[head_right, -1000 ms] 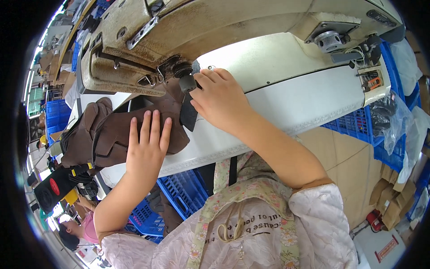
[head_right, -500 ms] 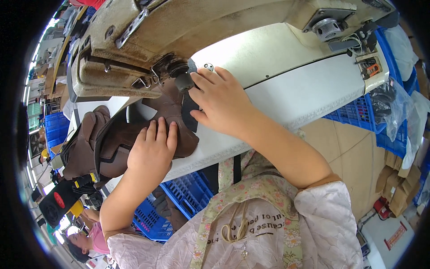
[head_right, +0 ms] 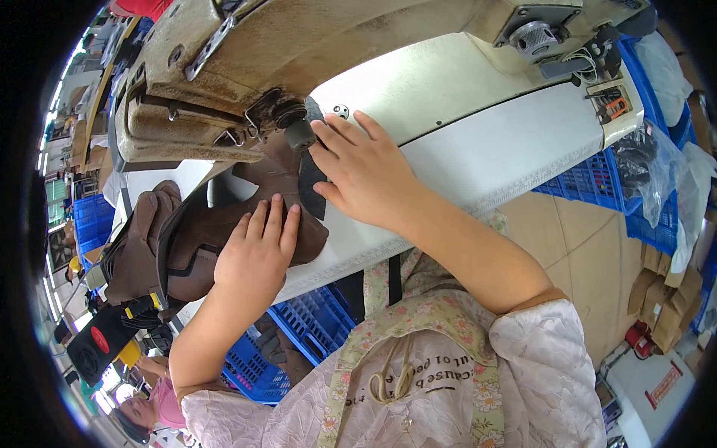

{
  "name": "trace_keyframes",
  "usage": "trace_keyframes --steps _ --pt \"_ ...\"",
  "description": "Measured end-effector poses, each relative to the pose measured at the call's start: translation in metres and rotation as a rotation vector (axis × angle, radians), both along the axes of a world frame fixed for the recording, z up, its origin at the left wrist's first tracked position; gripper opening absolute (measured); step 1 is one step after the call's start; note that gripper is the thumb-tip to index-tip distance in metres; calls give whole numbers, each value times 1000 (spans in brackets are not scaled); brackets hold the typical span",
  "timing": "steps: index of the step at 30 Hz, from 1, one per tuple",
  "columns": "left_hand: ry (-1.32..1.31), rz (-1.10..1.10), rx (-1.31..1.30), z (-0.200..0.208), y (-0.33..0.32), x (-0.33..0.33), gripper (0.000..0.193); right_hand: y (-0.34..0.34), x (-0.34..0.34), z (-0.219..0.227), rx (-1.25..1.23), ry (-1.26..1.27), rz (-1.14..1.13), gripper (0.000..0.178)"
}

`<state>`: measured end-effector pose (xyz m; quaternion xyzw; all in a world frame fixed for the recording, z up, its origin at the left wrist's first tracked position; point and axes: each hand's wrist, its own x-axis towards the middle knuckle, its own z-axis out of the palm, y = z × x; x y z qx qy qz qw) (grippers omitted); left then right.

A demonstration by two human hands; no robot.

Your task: Operating a sewing machine to stitch leather shoe components together.

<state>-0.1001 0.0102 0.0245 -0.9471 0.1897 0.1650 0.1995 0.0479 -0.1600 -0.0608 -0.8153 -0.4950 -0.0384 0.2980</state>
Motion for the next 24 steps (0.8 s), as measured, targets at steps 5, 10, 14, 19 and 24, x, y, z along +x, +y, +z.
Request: trace_keyframes --steps 5,10,14,19,24 --pt "23 7 15 0 -2 1 65 1 -2 -2 -3 -8 -13 47" --pt "30 10 12 0 -2 2 64 1 -2 -2 -7 -29 -12 46" --pt "29 10 8 1 -2 2 65 1 -3 -2 -5 -46 -8 47" --pt "33 3 15 2 -1 3 64 2 -10 4 11 -35 -28 45" --pt "21 51 -135 4 1 6 71 2 -14 6 43 -21 -34 45"
